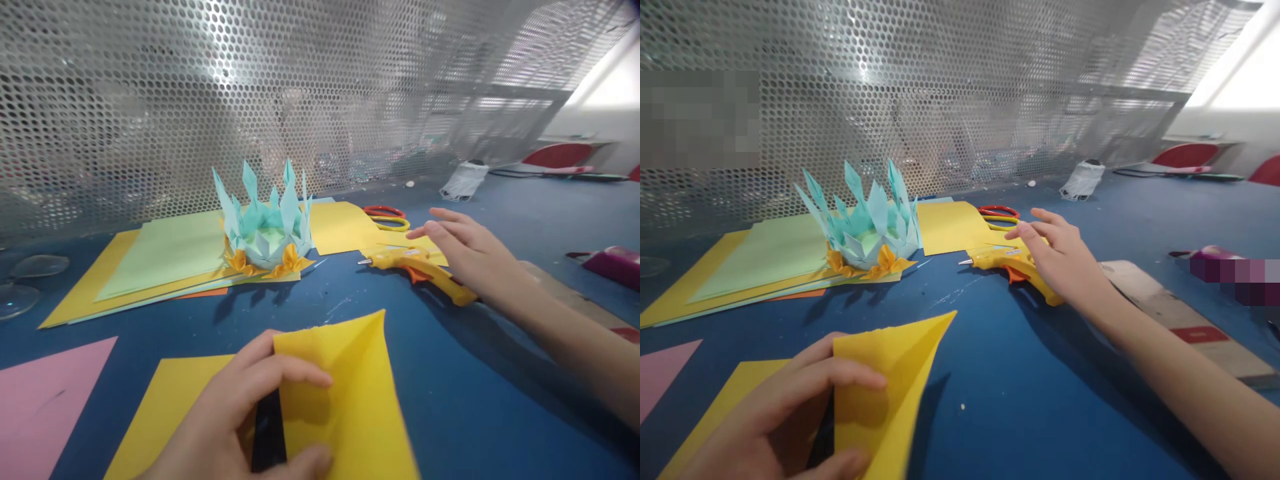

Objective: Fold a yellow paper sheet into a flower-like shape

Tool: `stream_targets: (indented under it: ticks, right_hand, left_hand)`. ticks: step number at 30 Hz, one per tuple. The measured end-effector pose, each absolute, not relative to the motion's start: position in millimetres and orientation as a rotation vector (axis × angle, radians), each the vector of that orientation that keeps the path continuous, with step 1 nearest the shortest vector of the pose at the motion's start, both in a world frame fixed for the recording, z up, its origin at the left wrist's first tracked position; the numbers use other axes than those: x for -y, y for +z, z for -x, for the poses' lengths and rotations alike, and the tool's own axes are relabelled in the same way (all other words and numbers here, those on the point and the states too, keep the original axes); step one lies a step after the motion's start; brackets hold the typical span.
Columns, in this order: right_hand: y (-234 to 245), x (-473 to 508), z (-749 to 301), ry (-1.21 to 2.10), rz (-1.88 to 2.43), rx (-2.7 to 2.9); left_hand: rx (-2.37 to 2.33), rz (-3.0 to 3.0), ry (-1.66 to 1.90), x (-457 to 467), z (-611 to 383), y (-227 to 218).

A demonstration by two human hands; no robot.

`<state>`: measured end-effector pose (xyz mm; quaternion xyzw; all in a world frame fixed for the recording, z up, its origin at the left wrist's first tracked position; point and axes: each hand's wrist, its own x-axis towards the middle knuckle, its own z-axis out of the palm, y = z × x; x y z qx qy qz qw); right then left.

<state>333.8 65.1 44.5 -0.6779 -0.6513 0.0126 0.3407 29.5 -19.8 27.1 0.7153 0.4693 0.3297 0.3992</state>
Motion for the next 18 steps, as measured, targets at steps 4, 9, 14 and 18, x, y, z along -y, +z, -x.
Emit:
stream_targets:
  ticks: [4,9,14,18]
  right_hand:
    - [50,-56,-325,-0.032,1.667,1.656]
    - [51,-29,-301,-0.168,1.274,1.877]
    - [51,2,-278,-0.253,0.754,2.350]
    - [54,7,-270,-0.019,0.581,2.611]
  left_hand:
    - [-1.063,-1.750,0.928,21,-30,23]
    - [-1.038,-1.818,0.907,20,-31,23]
    - [-1.046,-1.848,0.901,18,-27,20]
    - [-1.110,-2.008,0.896,24,-21,11]
